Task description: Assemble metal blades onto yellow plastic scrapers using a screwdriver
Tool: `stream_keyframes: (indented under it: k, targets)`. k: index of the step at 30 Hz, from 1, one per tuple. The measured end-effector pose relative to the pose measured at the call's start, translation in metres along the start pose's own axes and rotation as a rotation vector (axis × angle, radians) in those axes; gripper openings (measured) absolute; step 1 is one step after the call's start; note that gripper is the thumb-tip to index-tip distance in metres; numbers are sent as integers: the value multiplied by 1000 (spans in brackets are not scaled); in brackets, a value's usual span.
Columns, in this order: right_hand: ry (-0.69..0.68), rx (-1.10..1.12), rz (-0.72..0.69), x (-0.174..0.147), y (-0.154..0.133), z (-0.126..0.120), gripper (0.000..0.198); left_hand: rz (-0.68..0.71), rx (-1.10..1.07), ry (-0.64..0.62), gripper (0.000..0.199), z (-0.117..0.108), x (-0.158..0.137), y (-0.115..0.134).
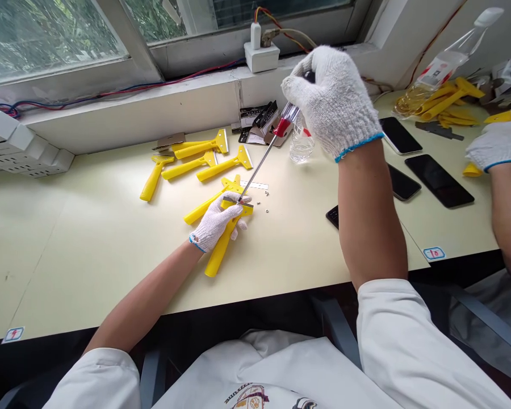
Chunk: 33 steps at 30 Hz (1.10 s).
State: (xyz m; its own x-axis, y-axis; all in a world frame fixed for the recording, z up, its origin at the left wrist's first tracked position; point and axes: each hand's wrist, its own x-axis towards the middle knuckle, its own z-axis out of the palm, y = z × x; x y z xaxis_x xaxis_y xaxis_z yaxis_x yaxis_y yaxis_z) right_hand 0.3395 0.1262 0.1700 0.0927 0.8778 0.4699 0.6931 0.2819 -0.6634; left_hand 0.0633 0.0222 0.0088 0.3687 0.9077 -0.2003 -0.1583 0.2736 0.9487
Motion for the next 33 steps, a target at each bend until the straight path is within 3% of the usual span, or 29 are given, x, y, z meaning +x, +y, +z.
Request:
stream_keyframes:
  k: [8, 14, 19, 23, 27, 33]
  targets:
    - [-71, -114, 65, -1, -9, -3, 25, 31, -25, -46, 48, -2, 2, -7]
    - [-143, -7, 145, -6, -16, -6, 20, 32, -51, -63, 47, -3, 4, -11]
    - [-147, 128, 6, 0, -5, -11, 15, 18, -49, -40, 46, -5, 6, -9]
    - [-56, 283, -168, 14, 16, -22, 9, -18, 16, -23, 42, -4, 8, -7]
    - [-26, 335, -174, 16, 23, -27, 10, -73, 145, 57, 37, -1, 11, -6]
    - [-20, 155, -169, 5, 6, -23, 19, -125, 154, 96, 70, -3, 12, -8]
